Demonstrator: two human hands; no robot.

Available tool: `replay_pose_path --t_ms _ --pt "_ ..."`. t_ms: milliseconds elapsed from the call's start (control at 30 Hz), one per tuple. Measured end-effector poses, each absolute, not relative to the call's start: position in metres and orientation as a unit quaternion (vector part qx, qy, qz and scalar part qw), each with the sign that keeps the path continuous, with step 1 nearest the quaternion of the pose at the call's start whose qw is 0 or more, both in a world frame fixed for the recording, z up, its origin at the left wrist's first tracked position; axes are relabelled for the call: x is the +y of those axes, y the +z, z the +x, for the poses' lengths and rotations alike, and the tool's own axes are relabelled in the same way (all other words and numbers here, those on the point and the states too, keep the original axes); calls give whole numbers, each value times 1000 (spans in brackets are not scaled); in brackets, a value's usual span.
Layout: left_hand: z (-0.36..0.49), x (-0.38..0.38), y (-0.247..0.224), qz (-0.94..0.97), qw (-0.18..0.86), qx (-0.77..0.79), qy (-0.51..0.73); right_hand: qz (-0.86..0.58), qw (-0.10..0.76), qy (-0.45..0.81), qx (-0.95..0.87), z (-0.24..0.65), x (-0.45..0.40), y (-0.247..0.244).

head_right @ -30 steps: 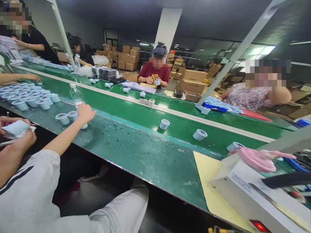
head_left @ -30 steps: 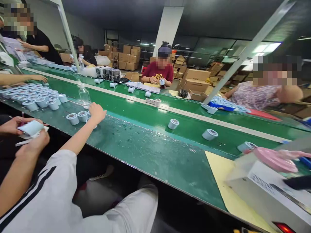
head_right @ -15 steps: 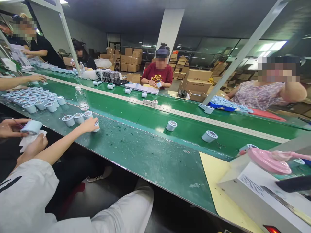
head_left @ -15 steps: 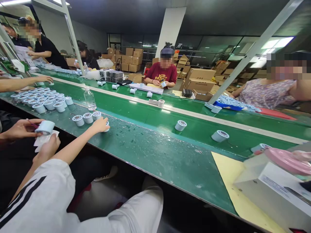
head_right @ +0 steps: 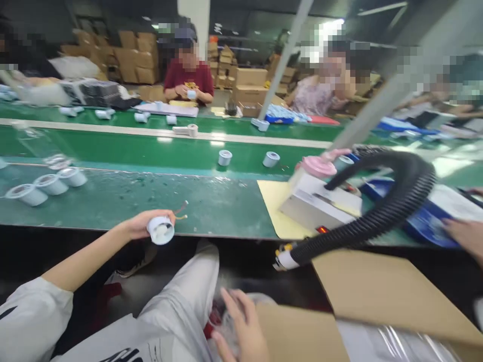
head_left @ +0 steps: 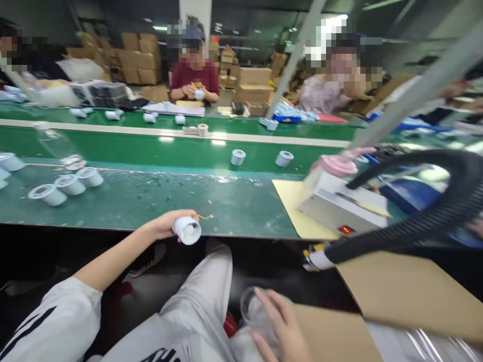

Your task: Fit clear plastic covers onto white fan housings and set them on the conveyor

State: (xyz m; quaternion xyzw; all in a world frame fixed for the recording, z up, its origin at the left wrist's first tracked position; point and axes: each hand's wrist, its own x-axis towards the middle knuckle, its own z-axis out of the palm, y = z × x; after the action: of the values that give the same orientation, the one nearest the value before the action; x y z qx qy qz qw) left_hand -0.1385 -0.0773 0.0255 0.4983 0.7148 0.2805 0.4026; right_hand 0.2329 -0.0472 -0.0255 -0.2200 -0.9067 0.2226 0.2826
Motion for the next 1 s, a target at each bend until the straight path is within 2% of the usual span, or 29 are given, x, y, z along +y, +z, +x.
replay_pose_path --t_ms 133,233,367,500,767,900,1000 --pt "-51 -64 11 597 561 527 226 -274 306 71 -909 207 -66 -18" --pt "-18 -57 14 679 559 429 207 -358 263 51 -894 205 -64 -16" --pt "-2 -51 9 709 485 443 256 -403 230 205 -862 221 -67 -15" --pt "5 -55 -9 686 474 448 323 -419 288 367 -779 230 -72 -10" --pt "3 -58 -21 740 467 409 258 -452 387 484 -642 235 -67 -9" --pt "4 -58 -18 722 530 362 260 -446 419 516 -599 239 -62 -8" --pt "8 -62 -13 663 586 373 281 -414 408 534 -614 244 -62 -7"
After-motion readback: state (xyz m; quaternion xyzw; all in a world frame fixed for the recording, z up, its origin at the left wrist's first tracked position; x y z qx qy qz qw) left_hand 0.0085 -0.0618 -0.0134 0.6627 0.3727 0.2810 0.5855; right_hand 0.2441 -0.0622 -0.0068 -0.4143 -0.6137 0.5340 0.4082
